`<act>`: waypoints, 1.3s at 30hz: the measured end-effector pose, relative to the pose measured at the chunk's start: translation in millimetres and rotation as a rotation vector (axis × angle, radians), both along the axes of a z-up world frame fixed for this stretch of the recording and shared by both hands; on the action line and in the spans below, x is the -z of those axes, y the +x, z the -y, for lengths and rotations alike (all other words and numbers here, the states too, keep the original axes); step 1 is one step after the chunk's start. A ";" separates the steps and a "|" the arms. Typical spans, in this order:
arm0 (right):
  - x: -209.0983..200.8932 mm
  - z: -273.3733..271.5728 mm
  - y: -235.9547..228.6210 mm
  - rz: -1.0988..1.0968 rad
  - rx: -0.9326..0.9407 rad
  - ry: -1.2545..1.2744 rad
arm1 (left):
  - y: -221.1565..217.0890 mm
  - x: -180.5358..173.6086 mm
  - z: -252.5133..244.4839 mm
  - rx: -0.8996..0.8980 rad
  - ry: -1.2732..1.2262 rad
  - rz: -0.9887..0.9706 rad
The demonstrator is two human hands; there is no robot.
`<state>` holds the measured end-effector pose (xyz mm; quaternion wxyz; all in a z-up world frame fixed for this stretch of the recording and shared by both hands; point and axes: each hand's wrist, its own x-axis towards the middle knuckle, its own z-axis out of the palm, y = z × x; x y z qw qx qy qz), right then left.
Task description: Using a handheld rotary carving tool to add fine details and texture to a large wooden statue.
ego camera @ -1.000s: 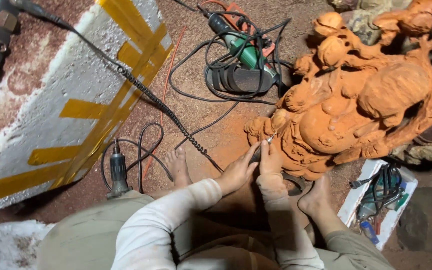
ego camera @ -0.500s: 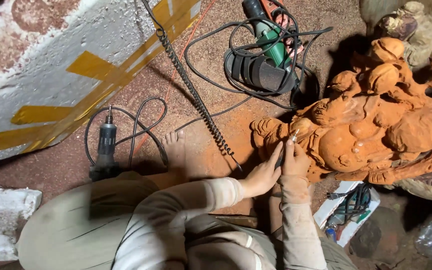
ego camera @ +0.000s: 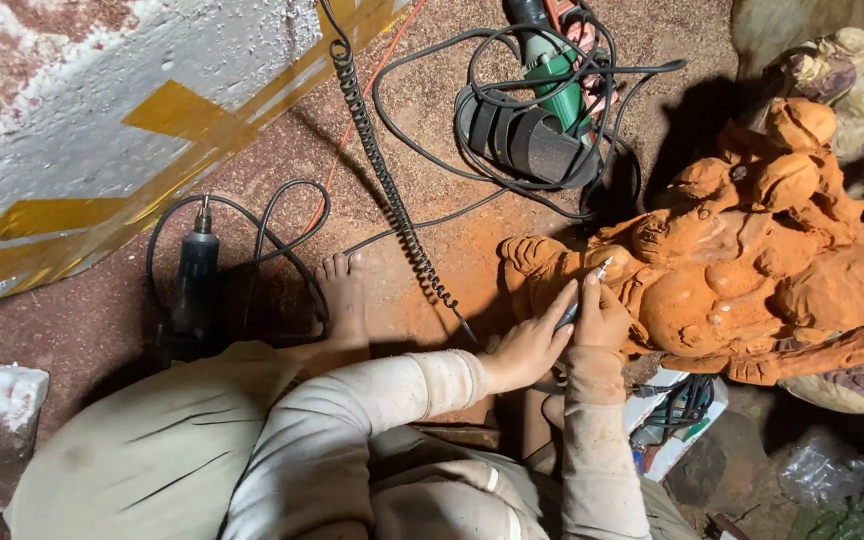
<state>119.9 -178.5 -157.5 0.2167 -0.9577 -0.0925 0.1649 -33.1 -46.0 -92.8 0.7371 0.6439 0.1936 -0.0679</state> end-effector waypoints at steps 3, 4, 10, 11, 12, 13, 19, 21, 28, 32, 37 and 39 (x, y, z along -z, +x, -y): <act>-2.5 -3.4 1.9 -0.010 -0.009 -0.035 | -3.4 -5.8 -3.5 -0.011 0.006 -0.016; -8.7 -8.3 -1.3 -0.009 -0.009 -0.036 | -4.8 -10.7 -6.1 -0.011 0.005 -0.015; -15.5 -21.4 -8.8 -0.088 -0.034 -0.124 | -4.7 -6.2 -0.5 -0.098 -0.088 -0.050; -15.2 -21.0 -11.7 -0.082 0.002 -0.063 | -9.1 -10.7 -8.0 -0.053 -0.055 -0.040; -15.9 -19.2 -14.0 -0.078 0.034 -0.010 | -13.5 -15.9 -13.5 -0.013 -0.029 -0.034; -12.4 -17.7 -8.8 -0.079 0.029 -0.014 | -10.5 -12.7 -19.0 -0.018 -0.032 -0.035; -2.4 -13.0 1.5 -0.019 0.056 0.098 | -5.9 -2.6 -36.9 0.047 0.033 0.030; 0.8 -13.1 3.1 -0.021 0.048 0.063 | -3.7 5.0 -37.4 0.100 0.116 0.040; 1.6 -17.8 -0.7 -0.010 0.063 -0.018 | -12.5 -0.7 -53.3 0.117 0.047 0.032; 5.5 -20.1 -3.3 -0.065 0.063 -0.070 | -12.3 11.1 -51.0 0.120 -0.004 -0.013; -1.1 -22.9 -9.3 -0.007 0.118 0.056 | -8.2 22.0 -64.0 0.190 0.086 0.061; -2.7 -22.8 -6.8 0.037 0.089 0.092 | -2.3 24.6 -69.1 0.200 0.096 0.103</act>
